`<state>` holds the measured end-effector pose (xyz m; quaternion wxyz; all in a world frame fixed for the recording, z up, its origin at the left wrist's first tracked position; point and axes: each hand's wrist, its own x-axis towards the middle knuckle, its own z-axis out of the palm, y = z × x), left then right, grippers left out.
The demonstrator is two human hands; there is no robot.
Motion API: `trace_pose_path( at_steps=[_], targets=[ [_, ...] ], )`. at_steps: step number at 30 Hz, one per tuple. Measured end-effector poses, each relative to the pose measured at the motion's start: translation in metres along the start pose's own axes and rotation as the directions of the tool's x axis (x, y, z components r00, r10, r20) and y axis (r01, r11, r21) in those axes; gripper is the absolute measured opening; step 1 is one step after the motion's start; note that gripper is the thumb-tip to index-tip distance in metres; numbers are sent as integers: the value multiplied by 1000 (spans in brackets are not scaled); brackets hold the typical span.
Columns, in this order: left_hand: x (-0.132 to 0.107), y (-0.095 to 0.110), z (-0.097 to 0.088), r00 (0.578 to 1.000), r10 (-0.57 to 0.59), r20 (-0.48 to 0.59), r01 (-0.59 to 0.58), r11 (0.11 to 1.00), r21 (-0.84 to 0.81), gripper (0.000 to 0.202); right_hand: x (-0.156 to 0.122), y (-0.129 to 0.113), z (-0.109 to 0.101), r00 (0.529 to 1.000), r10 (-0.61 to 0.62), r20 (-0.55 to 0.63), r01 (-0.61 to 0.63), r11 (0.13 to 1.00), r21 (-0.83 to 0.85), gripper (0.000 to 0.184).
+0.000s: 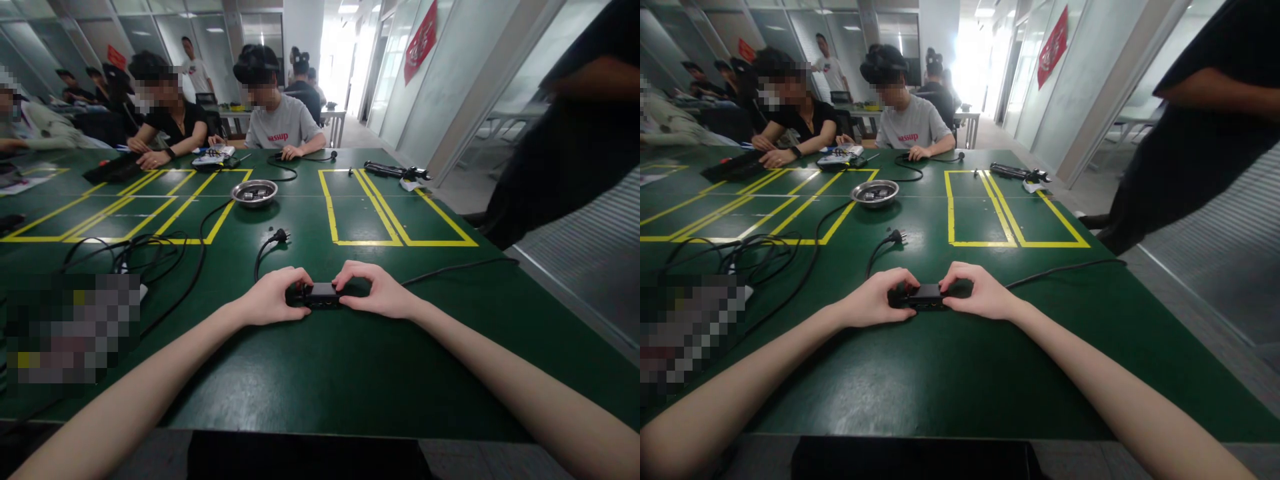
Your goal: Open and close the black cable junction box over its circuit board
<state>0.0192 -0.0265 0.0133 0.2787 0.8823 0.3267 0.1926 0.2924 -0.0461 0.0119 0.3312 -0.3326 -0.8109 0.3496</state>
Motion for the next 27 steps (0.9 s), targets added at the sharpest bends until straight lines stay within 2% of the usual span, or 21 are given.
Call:
trace_pose_path(
  at_steps=[8,14,17,22,27],
  targets=[
    [1,-2,1,999,36,8,-36,999,22,24,-2,-1,0,998,-46,41,50,994,-95,9],
    [1,-1,2,999,35,-24,-35,999,36,23,-3,9,12,985,-154,75,168,952,-256,44],
    [2,3,5,998,40,-47,-36,994,102,23,-1,11,21,987,-151,53,159,910,-384,50],
    [6,5,15,993,80,-89,-57,970,236,28,4,14,26,978,-195,72,205,840,-502,41],
    [10,2,18,991,128,-39,-105,921,376,26,3,13,24,969,-224,101,242,802,-547,28]
  ],
)
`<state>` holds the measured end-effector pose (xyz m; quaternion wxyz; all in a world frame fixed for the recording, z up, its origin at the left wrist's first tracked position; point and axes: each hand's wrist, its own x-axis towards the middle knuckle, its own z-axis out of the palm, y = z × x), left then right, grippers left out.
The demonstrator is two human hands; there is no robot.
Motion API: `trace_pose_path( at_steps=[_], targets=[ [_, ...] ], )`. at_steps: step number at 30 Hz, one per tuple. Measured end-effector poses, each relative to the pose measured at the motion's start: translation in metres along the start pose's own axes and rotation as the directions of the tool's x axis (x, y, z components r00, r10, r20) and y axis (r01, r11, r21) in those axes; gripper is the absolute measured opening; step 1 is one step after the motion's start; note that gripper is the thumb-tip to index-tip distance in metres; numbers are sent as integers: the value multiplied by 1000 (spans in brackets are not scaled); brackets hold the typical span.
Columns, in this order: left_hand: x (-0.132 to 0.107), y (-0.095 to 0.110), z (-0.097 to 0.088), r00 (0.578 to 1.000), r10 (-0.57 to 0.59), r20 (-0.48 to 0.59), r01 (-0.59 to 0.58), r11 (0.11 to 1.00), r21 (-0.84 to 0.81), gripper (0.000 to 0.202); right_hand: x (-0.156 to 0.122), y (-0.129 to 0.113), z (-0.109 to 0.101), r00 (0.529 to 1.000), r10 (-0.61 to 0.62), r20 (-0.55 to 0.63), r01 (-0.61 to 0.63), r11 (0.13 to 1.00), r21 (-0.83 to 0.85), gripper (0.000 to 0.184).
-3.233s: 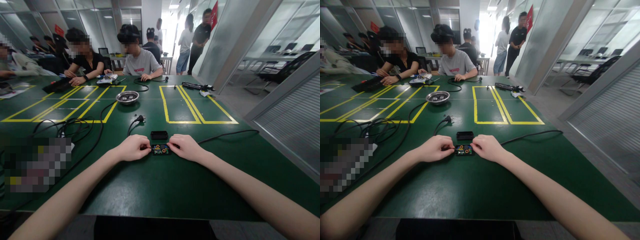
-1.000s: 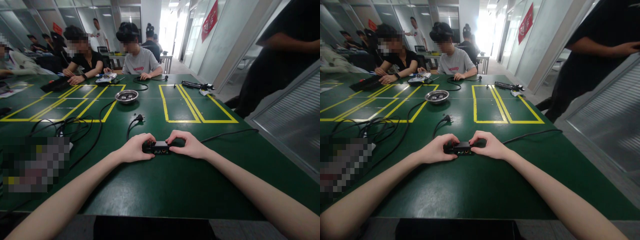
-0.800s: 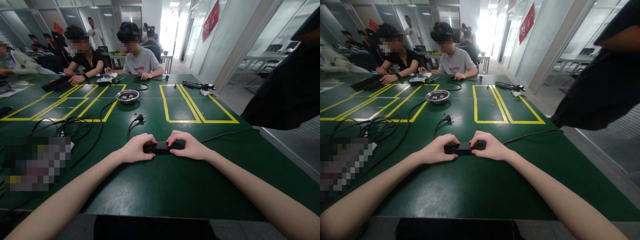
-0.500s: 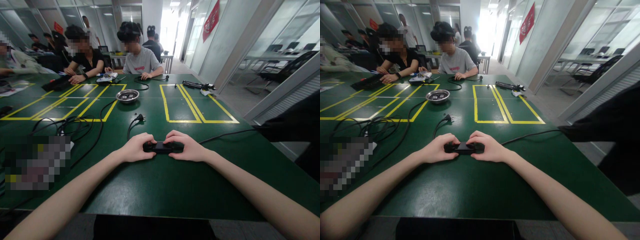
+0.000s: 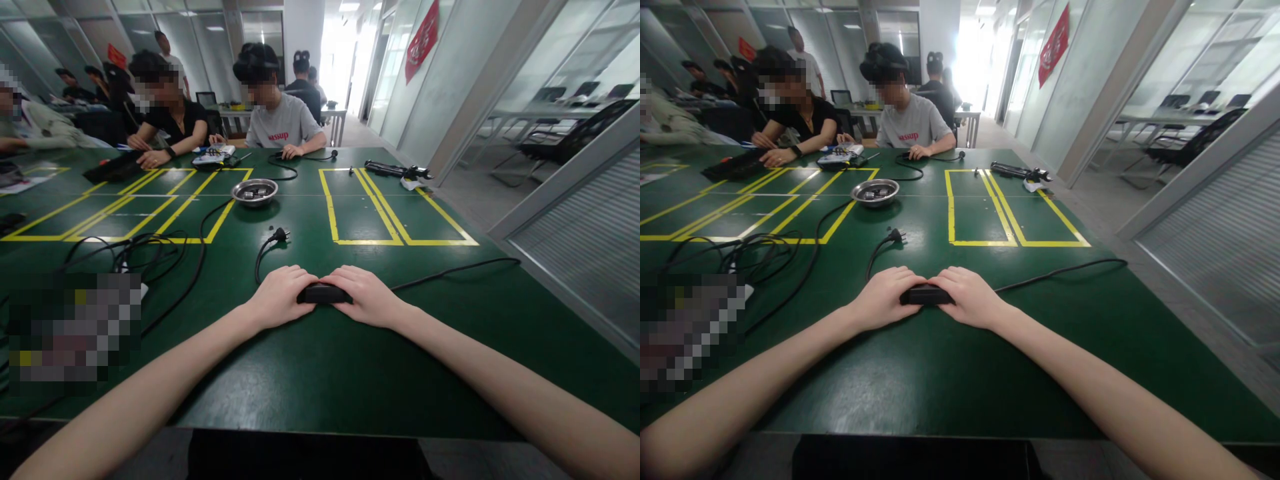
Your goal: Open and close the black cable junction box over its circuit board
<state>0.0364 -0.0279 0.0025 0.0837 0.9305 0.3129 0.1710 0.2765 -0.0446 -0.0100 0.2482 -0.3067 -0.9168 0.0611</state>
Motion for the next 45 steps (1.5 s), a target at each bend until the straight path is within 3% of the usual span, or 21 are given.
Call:
trace_pose_path(
  at_steps=[5,14,22,28,33,40,45],
  targets=[
    [0,0,-2,997,77,14,-78,996,46,24,1,-2,-2,1000,4,24,-3,1000,-12,25],
    [-1,0,-7,996,73,44,-74,997,7,18,0,-3,-6,999,-21,-25,20,999,-29,24],
    [-2,1,-8,992,127,-21,-123,984,127,38,1,-8,-9,996,-49,-73,37,987,-154,23],
    [-1,1,-8,992,129,5,-128,975,181,38,1,-6,-6,989,-86,-117,69,988,-138,28],
    [-1,3,-9,985,168,-44,-157,970,185,44,-2,-7,-5,996,-54,-76,42,989,-145,23],
    [-1,1,-8,977,206,-43,-187,943,274,45,-1,-3,-6,996,-18,-83,9,994,-105,31],
    [-2,-1,-8,983,171,-60,-154,963,221,41,-3,-2,-9,995,-43,-85,34,994,-105,26]
  ],
)
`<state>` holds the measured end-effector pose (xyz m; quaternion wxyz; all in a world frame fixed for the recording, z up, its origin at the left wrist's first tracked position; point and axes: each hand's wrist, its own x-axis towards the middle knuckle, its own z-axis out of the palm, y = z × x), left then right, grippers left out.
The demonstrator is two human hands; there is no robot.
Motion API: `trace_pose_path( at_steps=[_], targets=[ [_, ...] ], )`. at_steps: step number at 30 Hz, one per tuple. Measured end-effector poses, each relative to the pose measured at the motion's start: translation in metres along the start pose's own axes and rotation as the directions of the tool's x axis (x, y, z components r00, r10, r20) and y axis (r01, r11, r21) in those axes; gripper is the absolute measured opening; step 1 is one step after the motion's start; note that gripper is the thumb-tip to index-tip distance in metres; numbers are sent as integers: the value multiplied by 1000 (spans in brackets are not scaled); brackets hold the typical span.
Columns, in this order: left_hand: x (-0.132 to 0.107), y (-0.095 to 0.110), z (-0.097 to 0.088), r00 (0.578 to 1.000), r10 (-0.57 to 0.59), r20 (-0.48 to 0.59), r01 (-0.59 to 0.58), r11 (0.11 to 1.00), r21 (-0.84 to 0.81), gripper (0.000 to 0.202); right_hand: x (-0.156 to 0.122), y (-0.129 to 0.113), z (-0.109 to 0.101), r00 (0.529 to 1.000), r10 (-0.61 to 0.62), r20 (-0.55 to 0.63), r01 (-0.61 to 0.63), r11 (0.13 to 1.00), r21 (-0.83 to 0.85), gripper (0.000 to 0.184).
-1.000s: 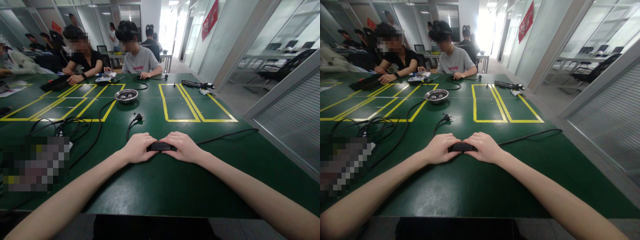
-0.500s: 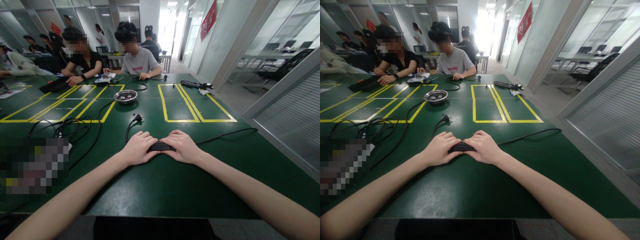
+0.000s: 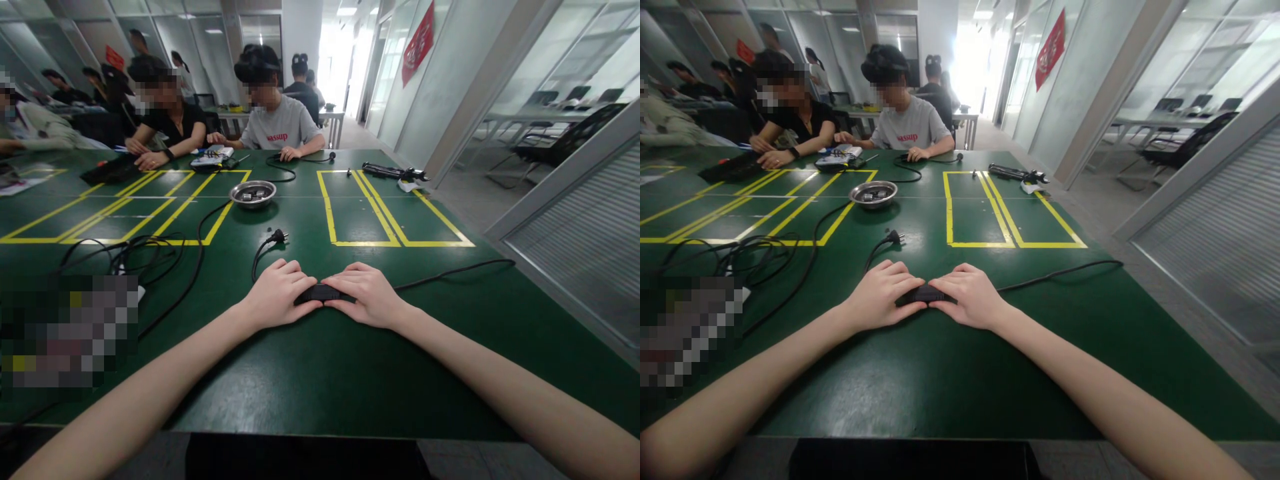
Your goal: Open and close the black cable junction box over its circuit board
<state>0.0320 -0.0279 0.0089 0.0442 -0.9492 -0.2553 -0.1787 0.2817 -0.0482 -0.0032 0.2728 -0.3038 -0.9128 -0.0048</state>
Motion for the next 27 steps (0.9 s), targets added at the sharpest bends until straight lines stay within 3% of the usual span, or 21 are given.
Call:
trace_pose_path(
  at_steps=[8,12,14,17,21,23,25,27],
  targets=[
    [-1,0,0,999,-15,34,16,1000,-21,37,0,1,1,999,-35,1,35,999,-11,34],
    [-1,3,-2,993,-111,34,115,985,-129,43,0,1,0,995,-92,-28,92,996,-22,31],
    [-1,5,-5,979,-191,71,203,941,-271,49,-1,1,-2,990,-133,-38,132,991,-38,31],
    [1,7,-12,936,-284,208,352,774,-526,46,-3,0,-5,984,-171,-51,168,984,-61,31],
    [5,4,-17,882,-270,385,469,578,-668,43,-5,1,-5,975,-201,-89,192,976,-104,31],
    [5,3,-17,870,-255,423,492,508,-707,41,-4,2,-4,973,-205,-110,192,974,-119,28],
    [4,2,-14,877,-280,391,481,510,-713,39,-3,3,-2,976,-189,-107,177,978,-111,26],
    [2,3,-11,898,-317,305,439,599,-669,35,-2,3,-2,989,-132,-70,128,990,-58,33]
  ],
)
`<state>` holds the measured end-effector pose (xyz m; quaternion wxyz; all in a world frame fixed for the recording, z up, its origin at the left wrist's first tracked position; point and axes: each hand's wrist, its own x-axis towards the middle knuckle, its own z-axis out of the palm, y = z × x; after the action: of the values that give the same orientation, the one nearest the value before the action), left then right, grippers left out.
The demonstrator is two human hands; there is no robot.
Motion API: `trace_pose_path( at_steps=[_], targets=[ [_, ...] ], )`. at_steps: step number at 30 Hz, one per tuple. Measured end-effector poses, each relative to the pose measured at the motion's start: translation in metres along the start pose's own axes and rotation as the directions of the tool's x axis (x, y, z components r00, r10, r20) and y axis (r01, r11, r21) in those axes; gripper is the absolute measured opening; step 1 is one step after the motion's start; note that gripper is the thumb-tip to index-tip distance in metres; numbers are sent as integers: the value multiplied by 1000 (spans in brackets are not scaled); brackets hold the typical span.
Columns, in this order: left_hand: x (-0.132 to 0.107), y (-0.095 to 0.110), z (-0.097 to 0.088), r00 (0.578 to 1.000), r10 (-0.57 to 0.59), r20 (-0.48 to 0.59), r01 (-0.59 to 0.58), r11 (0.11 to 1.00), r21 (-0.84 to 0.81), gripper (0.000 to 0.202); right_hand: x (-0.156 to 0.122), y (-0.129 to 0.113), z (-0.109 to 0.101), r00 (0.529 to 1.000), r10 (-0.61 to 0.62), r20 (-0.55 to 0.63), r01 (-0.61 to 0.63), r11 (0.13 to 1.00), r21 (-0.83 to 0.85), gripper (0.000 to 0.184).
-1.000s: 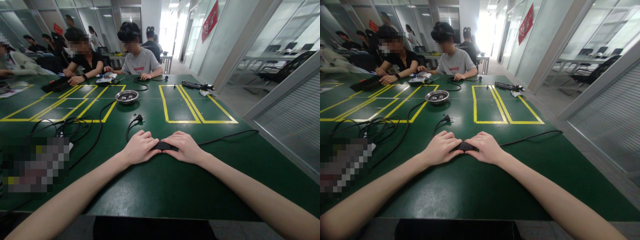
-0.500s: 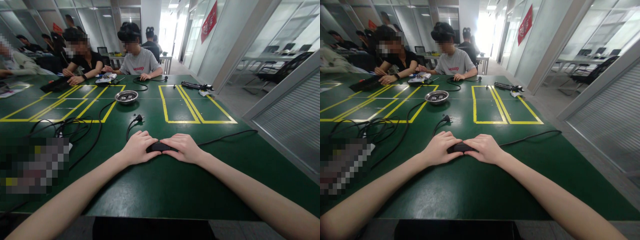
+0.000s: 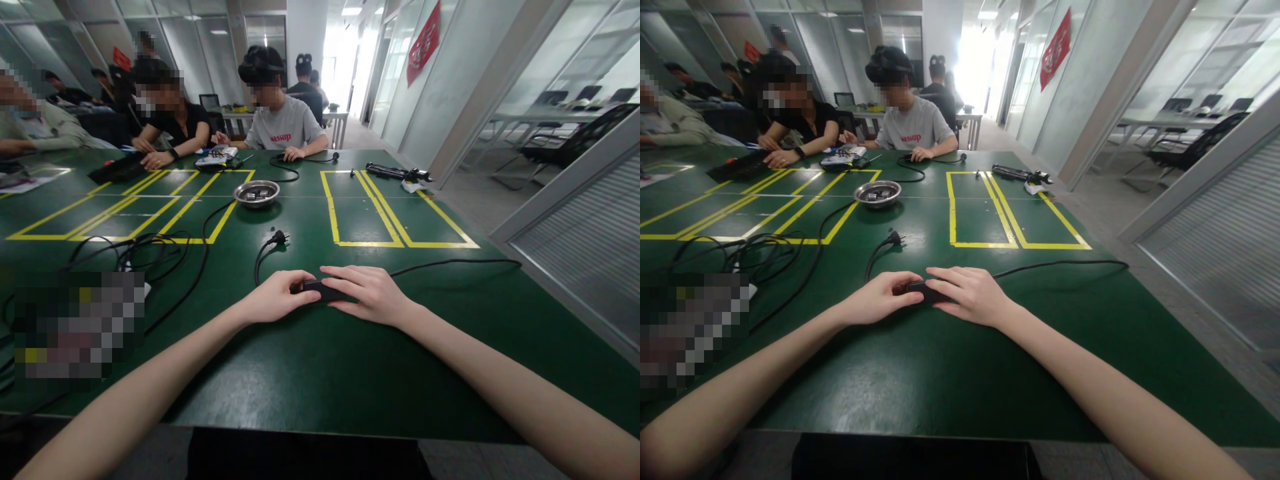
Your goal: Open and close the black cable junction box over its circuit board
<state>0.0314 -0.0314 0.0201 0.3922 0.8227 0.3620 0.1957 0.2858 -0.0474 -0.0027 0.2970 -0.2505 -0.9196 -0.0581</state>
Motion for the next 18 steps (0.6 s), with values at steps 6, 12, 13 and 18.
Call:
trace_pose_path(
  at_steps=[6,12,13,18],
  targets=[
    [-3,-1,6,977,180,-111,-117,896,429,31,3,-5,-1,942,318,112,-336,912,236,25],
    [-3,5,9,978,164,-130,-95,902,422,25,3,-4,4,957,284,61,-290,919,267,21],
    [-3,6,10,979,153,-135,-86,909,408,24,3,-3,4,964,261,58,-267,929,255,22],
    [-3,4,12,977,143,-159,-79,933,352,25,3,-4,0,981,103,165,-128,980,151,45]
  ],
)
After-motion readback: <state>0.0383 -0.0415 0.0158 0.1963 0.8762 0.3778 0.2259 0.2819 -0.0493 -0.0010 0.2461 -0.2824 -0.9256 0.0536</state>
